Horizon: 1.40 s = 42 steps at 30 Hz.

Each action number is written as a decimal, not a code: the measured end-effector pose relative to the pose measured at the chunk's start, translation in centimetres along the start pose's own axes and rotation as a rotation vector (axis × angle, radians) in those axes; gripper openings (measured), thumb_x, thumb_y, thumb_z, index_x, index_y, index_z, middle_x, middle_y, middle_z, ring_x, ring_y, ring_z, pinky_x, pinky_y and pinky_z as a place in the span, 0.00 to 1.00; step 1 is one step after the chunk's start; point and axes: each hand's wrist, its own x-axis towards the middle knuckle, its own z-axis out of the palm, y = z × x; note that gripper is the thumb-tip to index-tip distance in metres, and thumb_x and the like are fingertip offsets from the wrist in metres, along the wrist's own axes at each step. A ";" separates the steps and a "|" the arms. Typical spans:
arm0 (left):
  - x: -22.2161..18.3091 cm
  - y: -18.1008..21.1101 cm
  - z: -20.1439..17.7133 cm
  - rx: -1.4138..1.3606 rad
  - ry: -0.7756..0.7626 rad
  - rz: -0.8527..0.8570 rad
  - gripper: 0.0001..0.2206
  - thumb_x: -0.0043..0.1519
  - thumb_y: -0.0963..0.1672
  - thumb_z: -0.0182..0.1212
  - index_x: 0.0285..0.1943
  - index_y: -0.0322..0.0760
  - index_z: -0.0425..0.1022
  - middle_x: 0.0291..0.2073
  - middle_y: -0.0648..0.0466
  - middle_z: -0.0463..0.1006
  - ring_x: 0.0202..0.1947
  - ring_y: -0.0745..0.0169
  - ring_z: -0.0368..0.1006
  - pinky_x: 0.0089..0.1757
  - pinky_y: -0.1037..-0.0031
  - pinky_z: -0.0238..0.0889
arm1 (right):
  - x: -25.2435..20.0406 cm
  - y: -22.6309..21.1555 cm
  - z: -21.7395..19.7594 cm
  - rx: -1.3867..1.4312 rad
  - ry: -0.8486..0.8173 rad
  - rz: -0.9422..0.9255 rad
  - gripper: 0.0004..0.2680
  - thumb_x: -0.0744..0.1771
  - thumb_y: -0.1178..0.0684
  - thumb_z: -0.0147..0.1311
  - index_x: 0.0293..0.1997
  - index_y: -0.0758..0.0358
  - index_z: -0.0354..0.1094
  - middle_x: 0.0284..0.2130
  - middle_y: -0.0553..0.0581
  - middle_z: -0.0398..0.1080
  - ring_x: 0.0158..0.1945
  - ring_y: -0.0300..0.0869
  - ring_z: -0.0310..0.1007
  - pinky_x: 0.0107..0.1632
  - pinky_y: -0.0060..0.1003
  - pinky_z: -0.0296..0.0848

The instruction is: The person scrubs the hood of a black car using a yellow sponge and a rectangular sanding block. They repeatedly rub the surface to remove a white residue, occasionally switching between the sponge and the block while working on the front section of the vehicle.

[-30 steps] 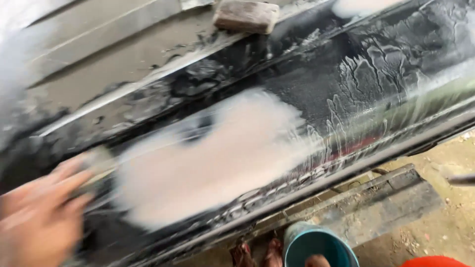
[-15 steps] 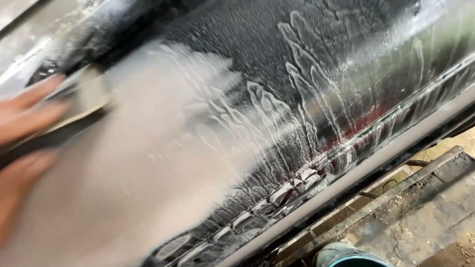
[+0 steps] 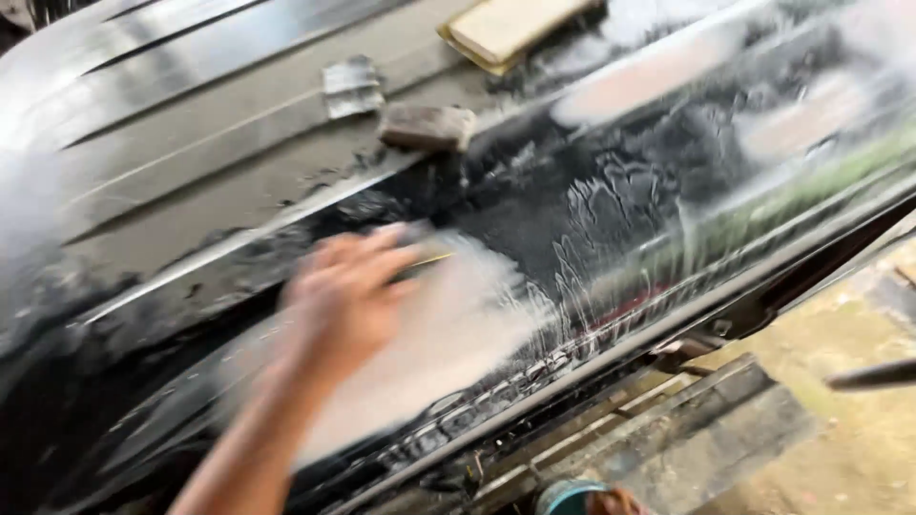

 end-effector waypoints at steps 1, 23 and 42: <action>3.1 3.2 0.8 0.003 -0.042 0.081 0.18 0.55 0.45 0.64 0.56 0.46 0.78 0.59 0.51 0.75 0.49 0.49 0.69 0.50 0.59 0.60 | 1.6 -4.8 2.2 -0.022 -0.017 -0.010 0.09 0.62 0.59 0.60 0.33 0.60 0.59 0.20 0.62 0.60 0.16 0.49 0.63 0.23 0.45 0.71; -13.4 -5.3 -11.7 -0.167 0.079 -0.241 0.10 0.54 0.46 0.66 0.45 0.53 0.81 0.51 0.61 0.79 0.49 0.52 0.71 0.46 0.64 0.63 | 13.5 -23.2 65.8 -1.626 -0.280 -0.105 0.07 0.62 0.49 0.64 0.38 0.55 0.74 0.23 0.56 0.71 0.29 0.47 0.72 0.36 0.42 0.72; -14.8 2.0 -9.7 0.004 0.216 -0.320 0.15 0.53 0.41 0.69 0.50 0.45 0.80 0.54 0.53 0.79 0.53 0.53 0.70 0.55 0.64 0.58 | 19.9 -36.7 48.9 -1.906 0.228 -1.142 0.05 0.70 0.58 0.65 0.43 0.67 0.72 0.39 0.60 0.69 0.39 0.49 0.70 0.41 0.45 0.72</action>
